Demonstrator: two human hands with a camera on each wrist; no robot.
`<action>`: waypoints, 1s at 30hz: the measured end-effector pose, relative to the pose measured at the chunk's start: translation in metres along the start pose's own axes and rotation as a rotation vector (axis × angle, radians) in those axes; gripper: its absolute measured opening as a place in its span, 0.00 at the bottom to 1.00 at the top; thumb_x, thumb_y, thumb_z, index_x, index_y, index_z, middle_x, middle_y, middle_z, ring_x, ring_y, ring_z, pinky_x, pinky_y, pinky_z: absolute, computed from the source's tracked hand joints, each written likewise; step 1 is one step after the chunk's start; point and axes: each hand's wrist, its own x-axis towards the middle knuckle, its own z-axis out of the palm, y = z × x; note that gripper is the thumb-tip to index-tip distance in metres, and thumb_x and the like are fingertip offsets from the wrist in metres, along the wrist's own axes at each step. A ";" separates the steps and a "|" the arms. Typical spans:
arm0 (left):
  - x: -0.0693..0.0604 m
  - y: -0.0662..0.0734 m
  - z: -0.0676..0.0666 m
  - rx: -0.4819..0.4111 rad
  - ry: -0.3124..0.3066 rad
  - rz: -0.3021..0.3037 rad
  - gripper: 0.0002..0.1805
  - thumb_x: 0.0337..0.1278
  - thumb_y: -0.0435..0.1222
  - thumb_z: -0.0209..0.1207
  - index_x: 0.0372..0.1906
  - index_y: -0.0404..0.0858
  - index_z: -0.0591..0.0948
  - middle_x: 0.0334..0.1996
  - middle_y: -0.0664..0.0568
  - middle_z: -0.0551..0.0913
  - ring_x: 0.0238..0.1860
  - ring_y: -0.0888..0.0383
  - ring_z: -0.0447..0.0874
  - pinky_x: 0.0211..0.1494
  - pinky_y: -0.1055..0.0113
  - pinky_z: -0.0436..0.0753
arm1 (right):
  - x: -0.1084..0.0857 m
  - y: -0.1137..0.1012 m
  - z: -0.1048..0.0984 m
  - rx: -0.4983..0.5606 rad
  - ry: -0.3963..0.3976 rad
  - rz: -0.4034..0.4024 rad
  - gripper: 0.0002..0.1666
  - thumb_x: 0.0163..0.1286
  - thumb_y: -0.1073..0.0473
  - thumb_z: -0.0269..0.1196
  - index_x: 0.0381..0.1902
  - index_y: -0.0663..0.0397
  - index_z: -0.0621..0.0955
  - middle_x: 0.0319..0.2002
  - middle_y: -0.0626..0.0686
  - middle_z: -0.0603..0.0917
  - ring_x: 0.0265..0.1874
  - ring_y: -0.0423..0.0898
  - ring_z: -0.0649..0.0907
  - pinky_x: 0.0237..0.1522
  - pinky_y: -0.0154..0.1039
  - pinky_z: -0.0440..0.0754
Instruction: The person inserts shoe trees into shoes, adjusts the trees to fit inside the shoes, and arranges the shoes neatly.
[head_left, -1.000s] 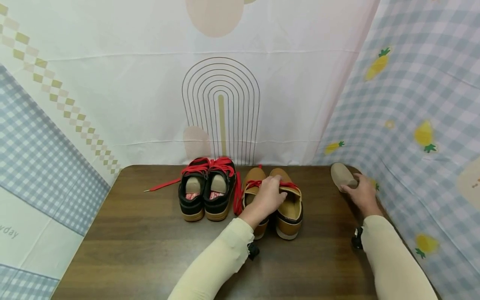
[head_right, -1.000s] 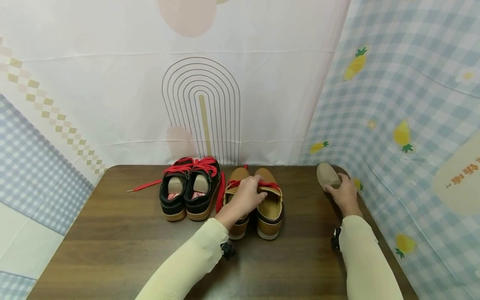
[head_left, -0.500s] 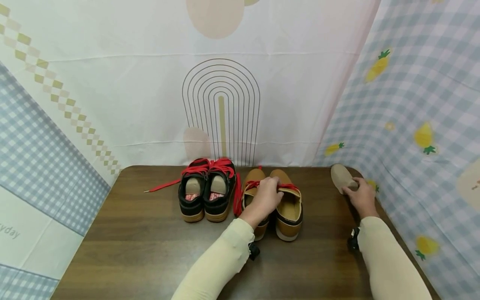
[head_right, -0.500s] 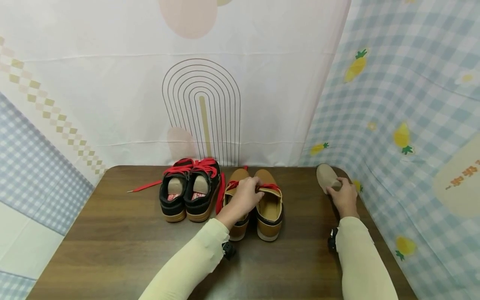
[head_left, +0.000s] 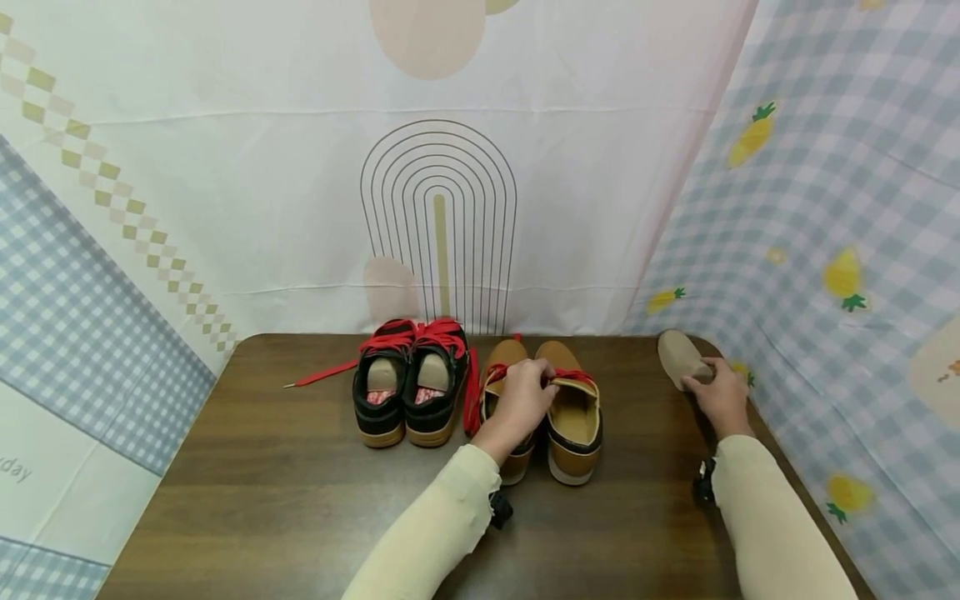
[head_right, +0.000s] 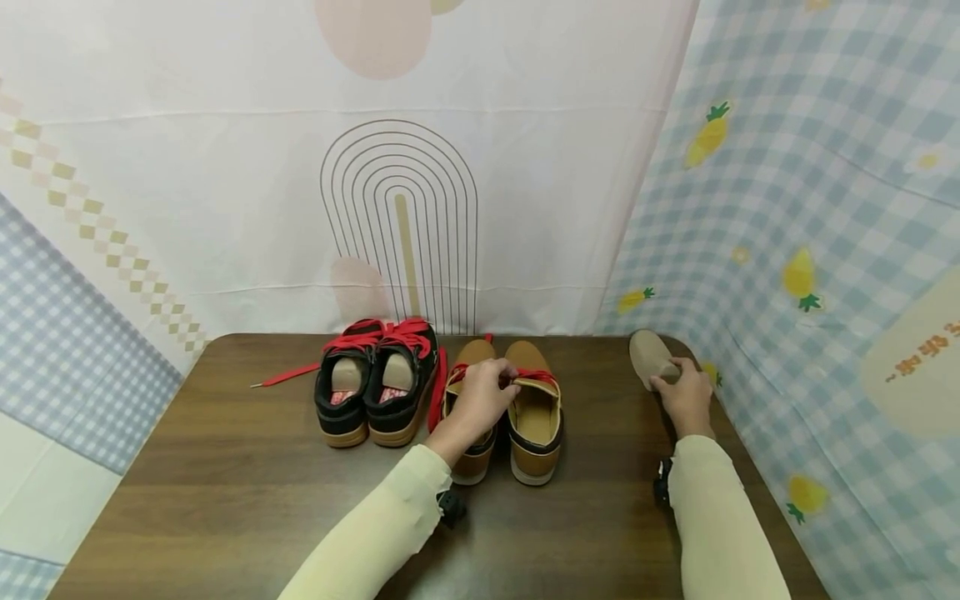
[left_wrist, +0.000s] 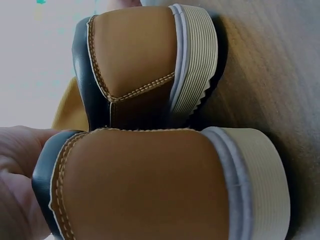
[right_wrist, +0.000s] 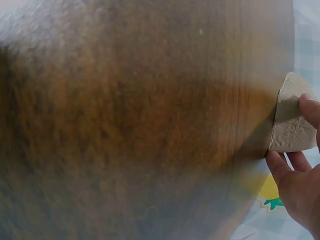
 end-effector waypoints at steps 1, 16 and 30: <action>0.000 -0.001 0.000 0.000 0.007 0.004 0.04 0.63 0.32 0.69 0.40 0.39 0.86 0.40 0.48 0.86 0.42 0.55 0.85 0.40 0.71 0.82 | 0.000 -0.001 0.000 0.003 0.001 0.001 0.37 0.75 0.55 0.65 0.71 0.72 0.67 0.64 0.80 0.70 0.66 0.79 0.64 0.67 0.73 0.60; 0.002 0.000 -0.004 -0.014 -0.024 -0.010 0.03 0.64 0.33 0.68 0.40 0.40 0.87 0.41 0.50 0.89 0.39 0.58 0.86 0.37 0.72 0.81 | -0.002 -0.002 0.001 -0.009 -0.004 0.005 0.37 0.76 0.55 0.64 0.72 0.72 0.66 0.63 0.79 0.70 0.64 0.78 0.63 0.66 0.72 0.61; 0.004 0.001 -0.006 -0.014 -0.021 -0.026 0.02 0.64 0.34 0.69 0.40 0.41 0.88 0.40 0.51 0.90 0.37 0.59 0.87 0.36 0.73 0.82 | -0.005 0.001 0.000 0.010 0.027 -0.014 0.38 0.75 0.56 0.65 0.72 0.73 0.66 0.64 0.79 0.71 0.61 0.76 0.71 0.61 0.70 0.69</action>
